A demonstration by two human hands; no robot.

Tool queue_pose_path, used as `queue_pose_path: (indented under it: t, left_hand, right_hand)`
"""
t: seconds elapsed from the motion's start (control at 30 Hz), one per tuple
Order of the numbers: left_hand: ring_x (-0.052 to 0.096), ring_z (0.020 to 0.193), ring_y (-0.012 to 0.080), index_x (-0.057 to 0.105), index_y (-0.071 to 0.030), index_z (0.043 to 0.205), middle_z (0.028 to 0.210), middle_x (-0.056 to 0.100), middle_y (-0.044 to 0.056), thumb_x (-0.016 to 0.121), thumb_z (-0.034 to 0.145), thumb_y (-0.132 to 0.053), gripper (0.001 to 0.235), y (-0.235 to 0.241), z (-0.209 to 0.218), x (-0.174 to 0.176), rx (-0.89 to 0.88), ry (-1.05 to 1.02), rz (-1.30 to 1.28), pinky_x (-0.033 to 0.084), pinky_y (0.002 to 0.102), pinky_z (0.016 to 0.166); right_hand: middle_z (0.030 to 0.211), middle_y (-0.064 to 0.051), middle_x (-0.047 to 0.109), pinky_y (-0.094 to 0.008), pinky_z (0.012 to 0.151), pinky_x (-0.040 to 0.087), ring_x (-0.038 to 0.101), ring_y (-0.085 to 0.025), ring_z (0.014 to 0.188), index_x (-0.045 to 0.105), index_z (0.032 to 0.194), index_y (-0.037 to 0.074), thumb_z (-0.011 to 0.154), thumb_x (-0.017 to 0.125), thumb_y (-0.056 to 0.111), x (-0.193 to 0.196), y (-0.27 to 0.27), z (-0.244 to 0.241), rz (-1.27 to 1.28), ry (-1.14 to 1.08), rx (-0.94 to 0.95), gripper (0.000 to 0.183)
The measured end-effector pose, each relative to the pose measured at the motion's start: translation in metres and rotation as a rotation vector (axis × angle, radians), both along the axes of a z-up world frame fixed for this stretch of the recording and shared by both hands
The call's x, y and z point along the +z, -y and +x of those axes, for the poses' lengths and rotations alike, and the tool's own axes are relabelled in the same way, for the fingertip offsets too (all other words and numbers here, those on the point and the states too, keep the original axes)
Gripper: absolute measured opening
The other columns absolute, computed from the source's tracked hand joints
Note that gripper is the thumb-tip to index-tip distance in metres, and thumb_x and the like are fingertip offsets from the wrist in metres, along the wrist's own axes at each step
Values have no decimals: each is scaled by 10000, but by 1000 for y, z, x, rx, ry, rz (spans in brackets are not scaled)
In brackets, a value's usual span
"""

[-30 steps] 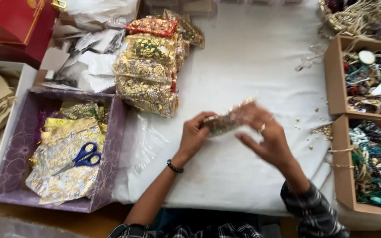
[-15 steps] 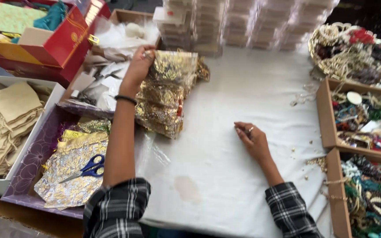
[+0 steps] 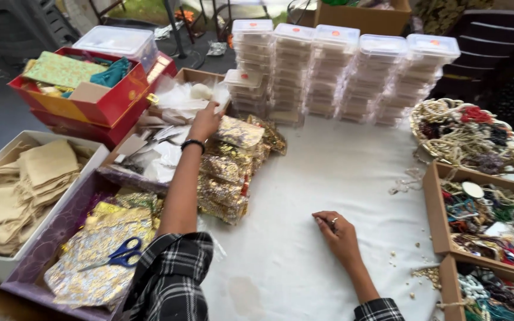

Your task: The person sits at a table and sorts through various necklaces, including pearl and beaded strands. They place selected necklaces into small, decorative gold-patterned pouches, seal them, and stack the finished packages on the table.

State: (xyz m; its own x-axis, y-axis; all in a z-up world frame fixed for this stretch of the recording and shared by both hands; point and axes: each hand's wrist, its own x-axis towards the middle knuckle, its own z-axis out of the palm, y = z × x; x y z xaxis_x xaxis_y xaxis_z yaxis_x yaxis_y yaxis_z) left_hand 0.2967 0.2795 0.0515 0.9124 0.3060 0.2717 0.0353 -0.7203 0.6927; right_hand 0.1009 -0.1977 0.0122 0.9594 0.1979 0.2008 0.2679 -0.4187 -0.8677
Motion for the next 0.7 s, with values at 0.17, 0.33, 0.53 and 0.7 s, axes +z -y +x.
queue_pose_path:
  t: [0.17, 0.33, 0.53, 0.7]
  left_hand:
    - [583, 1227, 410, 659, 7, 1238, 1299, 657, 209, 566, 1111, -180, 245, 25, -25, 17, -46, 410, 597, 445, 535, 1069]
    - [561, 1168, 379, 633, 2, 1361, 1254, 627, 231, 347, 1208, -400, 516, 98, -116, 83, -194, 505, 170, 429, 497, 1007]
    - [609, 642, 195, 686, -70, 1209, 843, 696, 112, 327, 1131, -451, 529, 212, -176, 31, -234, 27, -366, 490, 369, 607]
    - [608, 496, 165, 710, -132, 1219, 788, 756, 84, 405, 1049, -416, 450, 278, -225, -121, -537, -370, -588, 482, 309, 461]
  right_hand:
    - [1072, -53, 774, -294, 755, 606, 729, -166, 882, 797, 1044, 88, 923, 676, 109, -21, 8, 9, -21, 102, 78, 173]
    - [1063, -63, 770, -325, 805, 595, 717, -195, 916, 786, 1042, 87, 943, 678, 108, -6, 8, 6, -68, 92, 67, 148]
    - [1078, -68, 758, -330, 821, 595, 714, -194, 924, 784, 1040, 90, 954, 686, 118, 6, 7, -5, -77, 82, 81, 133]
    - [1006, -68, 786, -336, 826, 602, 751, -162, 889, 771, 1117, 109, 961, 700, 170, -23, 40, 82, -126, -72, 304, 182]
